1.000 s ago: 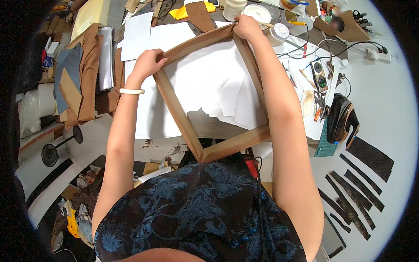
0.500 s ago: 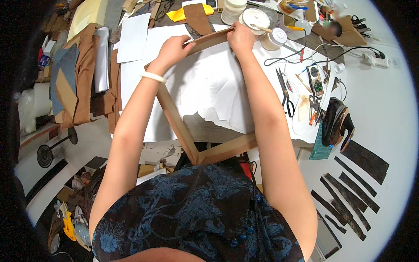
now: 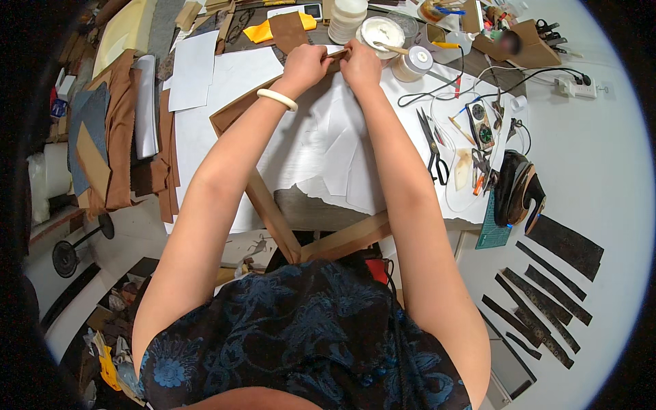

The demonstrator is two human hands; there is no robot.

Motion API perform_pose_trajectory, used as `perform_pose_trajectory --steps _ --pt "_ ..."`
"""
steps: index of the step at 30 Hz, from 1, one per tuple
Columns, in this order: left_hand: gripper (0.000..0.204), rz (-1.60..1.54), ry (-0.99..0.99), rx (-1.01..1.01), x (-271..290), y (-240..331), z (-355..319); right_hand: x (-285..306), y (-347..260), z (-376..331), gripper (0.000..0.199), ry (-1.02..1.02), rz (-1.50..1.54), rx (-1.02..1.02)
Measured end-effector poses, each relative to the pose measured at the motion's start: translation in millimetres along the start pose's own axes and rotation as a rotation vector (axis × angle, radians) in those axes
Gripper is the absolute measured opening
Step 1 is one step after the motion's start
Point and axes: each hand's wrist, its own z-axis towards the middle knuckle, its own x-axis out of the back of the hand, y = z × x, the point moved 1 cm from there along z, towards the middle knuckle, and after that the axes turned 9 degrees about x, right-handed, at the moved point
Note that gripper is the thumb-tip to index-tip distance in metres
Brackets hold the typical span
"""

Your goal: The person uses a yellow-handled scraper to smooth and press the edges of a rectangular cardboard frame. They work methodically along the perimeter, applying pressure to the corners and sides to ensure the material is flat and secure. The person occasionally rotates the frame to access different sections.

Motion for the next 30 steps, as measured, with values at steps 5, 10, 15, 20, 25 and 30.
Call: perform_pose_trajectory --steps 5,10,15,20,25,30 --pt "0.015 0.01 -0.017 0.05 3 2 -1 13 0 13 0.018 -0.133 0.014 0.159" --pt "0.021 0.034 -0.012 0.067 3 5 -2 15 -8 36 0.018 -0.331 -0.25 0.336" --pt "0.049 0.108 -0.112 0.064 24 4 -27 6 0 44 0.014 -0.353 -0.293 0.459" --pt "0.044 0.004 0.359 0.207 86 -68 -121 13 -16 31 0.026 -0.405 -0.394 0.423" --pt "0.03 -0.702 0.195 0.834 127 -161 -184 -4 -155 -13 0.041 -0.214 0.237 0.709" --pt "0.032 -1.121 0.327 0.885 113 -144 -190 -79 -214 -36 0.033 -0.528 0.455 0.719"
